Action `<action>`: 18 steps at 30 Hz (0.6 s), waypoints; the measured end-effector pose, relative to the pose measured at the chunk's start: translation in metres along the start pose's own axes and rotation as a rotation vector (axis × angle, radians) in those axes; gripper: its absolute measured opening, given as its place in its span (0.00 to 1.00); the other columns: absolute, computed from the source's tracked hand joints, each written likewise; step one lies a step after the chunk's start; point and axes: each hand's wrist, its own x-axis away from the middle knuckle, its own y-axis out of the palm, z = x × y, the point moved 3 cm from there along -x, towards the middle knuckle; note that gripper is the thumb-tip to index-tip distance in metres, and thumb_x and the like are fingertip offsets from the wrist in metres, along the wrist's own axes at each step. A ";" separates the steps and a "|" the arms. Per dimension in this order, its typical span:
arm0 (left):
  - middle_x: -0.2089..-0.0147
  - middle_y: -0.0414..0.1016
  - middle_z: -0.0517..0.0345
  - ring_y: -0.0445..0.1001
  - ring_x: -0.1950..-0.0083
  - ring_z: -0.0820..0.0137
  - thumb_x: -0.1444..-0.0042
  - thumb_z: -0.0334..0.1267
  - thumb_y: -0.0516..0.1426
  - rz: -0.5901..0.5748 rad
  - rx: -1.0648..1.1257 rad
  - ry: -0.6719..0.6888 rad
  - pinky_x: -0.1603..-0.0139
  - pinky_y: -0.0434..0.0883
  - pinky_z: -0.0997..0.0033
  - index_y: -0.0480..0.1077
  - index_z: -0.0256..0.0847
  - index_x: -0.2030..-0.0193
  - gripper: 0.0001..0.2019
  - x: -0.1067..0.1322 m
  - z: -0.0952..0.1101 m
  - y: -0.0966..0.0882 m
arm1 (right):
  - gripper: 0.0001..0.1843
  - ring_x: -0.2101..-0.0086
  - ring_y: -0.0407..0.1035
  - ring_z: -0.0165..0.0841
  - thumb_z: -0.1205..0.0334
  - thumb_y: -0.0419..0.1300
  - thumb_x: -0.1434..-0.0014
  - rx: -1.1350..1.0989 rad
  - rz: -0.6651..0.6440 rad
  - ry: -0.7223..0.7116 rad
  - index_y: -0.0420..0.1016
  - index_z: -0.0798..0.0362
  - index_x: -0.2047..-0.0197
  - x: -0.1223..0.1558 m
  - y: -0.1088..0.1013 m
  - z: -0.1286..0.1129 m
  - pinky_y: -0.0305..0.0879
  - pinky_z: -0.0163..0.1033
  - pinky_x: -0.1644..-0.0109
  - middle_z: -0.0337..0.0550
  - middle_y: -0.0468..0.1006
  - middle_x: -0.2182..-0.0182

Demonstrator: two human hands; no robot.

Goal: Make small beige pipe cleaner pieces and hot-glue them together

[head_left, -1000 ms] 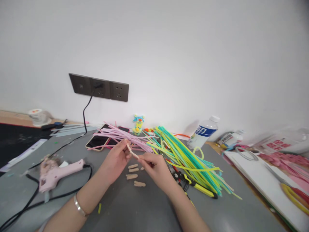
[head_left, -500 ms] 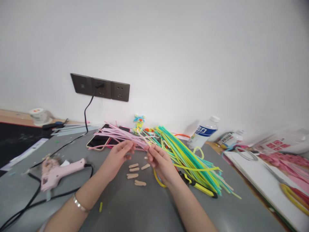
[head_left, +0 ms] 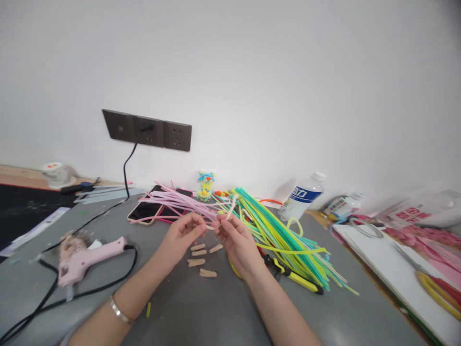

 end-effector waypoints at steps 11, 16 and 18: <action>0.69 0.79 0.59 0.76 0.65 0.72 0.54 0.48 0.70 0.157 0.406 -0.041 0.67 0.71 0.78 0.71 0.39 0.70 0.17 0.007 0.001 0.009 | 0.18 0.71 0.76 0.28 0.55 0.79 0.62 -0.113 0.160 -0.130 0.81 0.53 0.71 0.005 0.008 0.004 0.74 0.33 0.61 0.38 0.83 0.70; 0.69 0.80 0.57 0.76 0.65 0.69 0.51 0.48 0.68 0.105 0.308 -0.045 0.68 0.70 0.76 0.71 0.39 0.71 0.15 0.005 0.004 0.007 | 0.16 0.71 0.75 0.28 0.54 0.78 0.59 -0.091 0.158 -0.184 0.80 0.53 0.71 0.004 0.006 0.003 0.73 0.34 0.61 0.39 0.82 0.70; 0.68 0.80 0.56 0.76 0.65 0.68 0.48 0.46 0.65 0.027 0.079 -0.005 0.68 0.69 0.75 0.73 0.40 0.69 0.12 0.002 0.007 0.001 | 0.16 0.72 0.74 0.28 0.54 0.77 0.57 -0.060 0.151 -0.204 0.81 0.53 0.69 0.002 0.003 0.000 0.73 0.33 0.63 0.39 0.82 0.71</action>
